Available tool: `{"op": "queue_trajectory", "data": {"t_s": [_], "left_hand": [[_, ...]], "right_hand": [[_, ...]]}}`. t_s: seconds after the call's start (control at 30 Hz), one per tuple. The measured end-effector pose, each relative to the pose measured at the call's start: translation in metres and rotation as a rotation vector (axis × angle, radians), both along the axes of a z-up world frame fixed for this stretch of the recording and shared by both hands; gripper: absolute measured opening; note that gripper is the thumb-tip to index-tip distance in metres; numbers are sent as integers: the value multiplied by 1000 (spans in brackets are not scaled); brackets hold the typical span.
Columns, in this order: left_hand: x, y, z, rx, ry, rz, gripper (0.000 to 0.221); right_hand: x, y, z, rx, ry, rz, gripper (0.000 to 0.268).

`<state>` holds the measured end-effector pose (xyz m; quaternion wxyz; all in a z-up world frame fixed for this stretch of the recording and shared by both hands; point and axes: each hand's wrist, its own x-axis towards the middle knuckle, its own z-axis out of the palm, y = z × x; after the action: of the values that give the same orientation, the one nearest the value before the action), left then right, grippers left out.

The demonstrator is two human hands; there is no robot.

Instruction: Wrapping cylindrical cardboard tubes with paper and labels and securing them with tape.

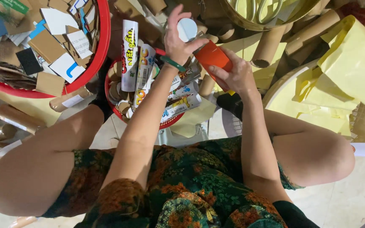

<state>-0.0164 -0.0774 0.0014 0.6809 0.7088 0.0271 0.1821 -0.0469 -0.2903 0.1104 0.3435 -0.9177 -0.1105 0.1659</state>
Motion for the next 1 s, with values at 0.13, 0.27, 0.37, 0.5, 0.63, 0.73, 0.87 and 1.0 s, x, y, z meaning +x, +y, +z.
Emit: {"op": "queue_trajectory", "data": {"t_s": [0.13,0.27,0.37,0.5,0.63,0.73,0.87,1.0], "left_hand": [[6,-12,-37,34,-27,139,82],[23,8,-57,165,18,136,64],[31,27,-41,283,-73,70,63],[19,30,-21,499,-214,-63,68],[22,41,-41,381,-84,-174,67],[32,62,-53,350,19,-293,70],[27,76,-46,439,-20,-374,82],[25,78,-44,474,-40,-375,89]], "right_hand": [[1,13,10,-40,13,-13,72],[3,35,29,-203,-128,48,75],[7,50,40,-337,-253,157,77],[13,52,-5,-780,-205,372,65],[7,21,24,-606,-54,203,70],[14,-16,22,-312,-207,59,65],[15,-30,43,1,9,-42,64],[17,-26,60,401,170,-26,67]]}}
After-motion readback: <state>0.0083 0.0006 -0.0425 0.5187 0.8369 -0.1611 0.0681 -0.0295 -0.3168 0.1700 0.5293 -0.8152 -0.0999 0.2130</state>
